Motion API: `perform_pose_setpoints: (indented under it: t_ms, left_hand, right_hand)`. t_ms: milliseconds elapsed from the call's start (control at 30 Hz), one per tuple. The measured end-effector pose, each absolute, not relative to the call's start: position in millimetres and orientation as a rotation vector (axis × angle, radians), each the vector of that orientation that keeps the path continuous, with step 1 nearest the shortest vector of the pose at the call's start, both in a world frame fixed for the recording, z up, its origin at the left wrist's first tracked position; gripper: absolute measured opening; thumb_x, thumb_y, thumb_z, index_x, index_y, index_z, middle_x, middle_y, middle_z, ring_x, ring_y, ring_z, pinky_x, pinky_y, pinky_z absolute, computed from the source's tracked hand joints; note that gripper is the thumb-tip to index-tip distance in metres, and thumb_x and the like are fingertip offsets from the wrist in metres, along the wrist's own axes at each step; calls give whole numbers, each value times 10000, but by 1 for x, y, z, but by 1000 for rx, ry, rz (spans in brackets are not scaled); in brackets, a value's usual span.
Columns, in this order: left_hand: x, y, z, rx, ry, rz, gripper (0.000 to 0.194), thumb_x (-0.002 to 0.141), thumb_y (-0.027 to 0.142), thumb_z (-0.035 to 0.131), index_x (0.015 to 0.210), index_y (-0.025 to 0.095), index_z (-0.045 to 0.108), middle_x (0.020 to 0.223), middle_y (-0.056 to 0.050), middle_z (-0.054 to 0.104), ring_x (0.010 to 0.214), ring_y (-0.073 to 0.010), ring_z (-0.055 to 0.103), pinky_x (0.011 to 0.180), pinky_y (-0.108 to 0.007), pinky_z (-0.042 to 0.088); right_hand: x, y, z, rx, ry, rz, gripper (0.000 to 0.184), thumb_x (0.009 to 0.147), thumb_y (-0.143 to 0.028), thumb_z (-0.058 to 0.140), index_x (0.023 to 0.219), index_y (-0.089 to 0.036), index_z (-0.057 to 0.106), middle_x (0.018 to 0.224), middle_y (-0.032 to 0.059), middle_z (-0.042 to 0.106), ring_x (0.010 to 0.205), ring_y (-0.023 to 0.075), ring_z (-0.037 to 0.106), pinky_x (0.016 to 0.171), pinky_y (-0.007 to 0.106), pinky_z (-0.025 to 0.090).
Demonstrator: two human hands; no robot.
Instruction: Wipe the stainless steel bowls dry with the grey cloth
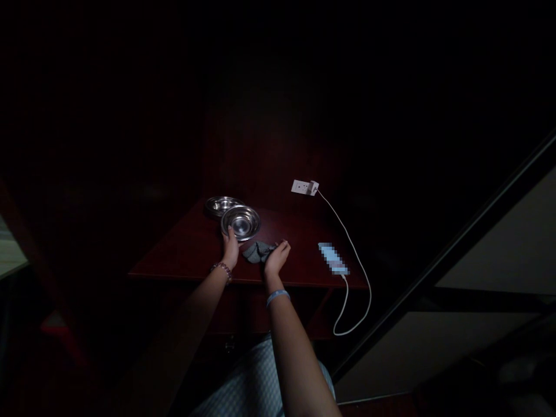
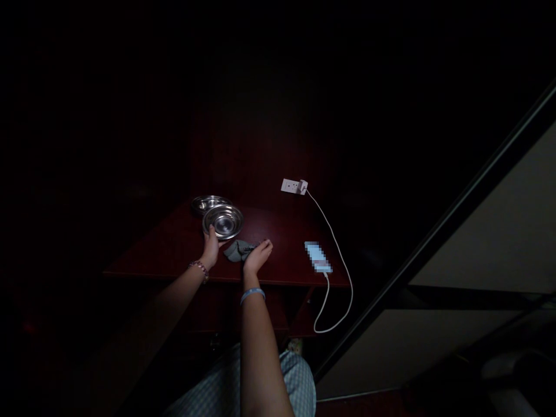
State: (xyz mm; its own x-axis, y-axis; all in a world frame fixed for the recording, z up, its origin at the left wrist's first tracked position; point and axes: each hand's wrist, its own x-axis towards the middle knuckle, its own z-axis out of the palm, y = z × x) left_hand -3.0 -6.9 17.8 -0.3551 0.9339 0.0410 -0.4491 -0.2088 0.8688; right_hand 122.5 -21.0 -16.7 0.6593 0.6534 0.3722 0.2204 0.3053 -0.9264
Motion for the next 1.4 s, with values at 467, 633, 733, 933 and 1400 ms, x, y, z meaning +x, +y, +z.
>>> perform_pose_setpoints:
  t_ms: [467,633,733,933,1400]
  left_hand:
    - [-2,-6,18,708,970,1728,564,1012,450,377,1550,317,276,1584,-106,403,1340,-255,541,894,-370,604]
    - [-4,-6,16,713,914,1763,583,999,474,410,1546,313,289,1597,-111,372,1336,-262,538,869,-360,616]
    - [-6,-5,14,707,888,1776,598,981,512,437,1533,319,314,1584,-112,386,1309,-260,559,845,-352,624]
    - [-1,-3,11,762,969,1728,527,984,513,423,1414,221,506,1417,-131,587,1260,-258,598,1029,-441,522]
    - [12,-13,12,1235,914,1540,482,846,398,687,1274,194,600,1314,-128,662,1317,-258,558,1161,-380,354]
  right_hand:
    - [105,-34,-7,-1366,-1162,342,210,861,-281,542,989,-175,671,1093,117,693,1036,224,624,970,340,450]
    - [113,-33,-6,-1437,-958,233,295,937,-255,399,1066,-158,646,1173,165,669,1122,241,589,1017,370,413]
    - [113,-35,-3,-1373,-913,316,380,977,-333,336,1072,-167,665,1183,149,682,1121,238,579,1011,363,407]
    - [106,-44,5,-1413,-1072,366,453,954,-535,415,1115,-216,693,1165,109,689,1146,248,538,1003,351,408]
    - [112,-29,-11,-1293,-914,482,380,889,-376,411,1062,-148,661,1027,127,749,897,221,689,799,297,498]
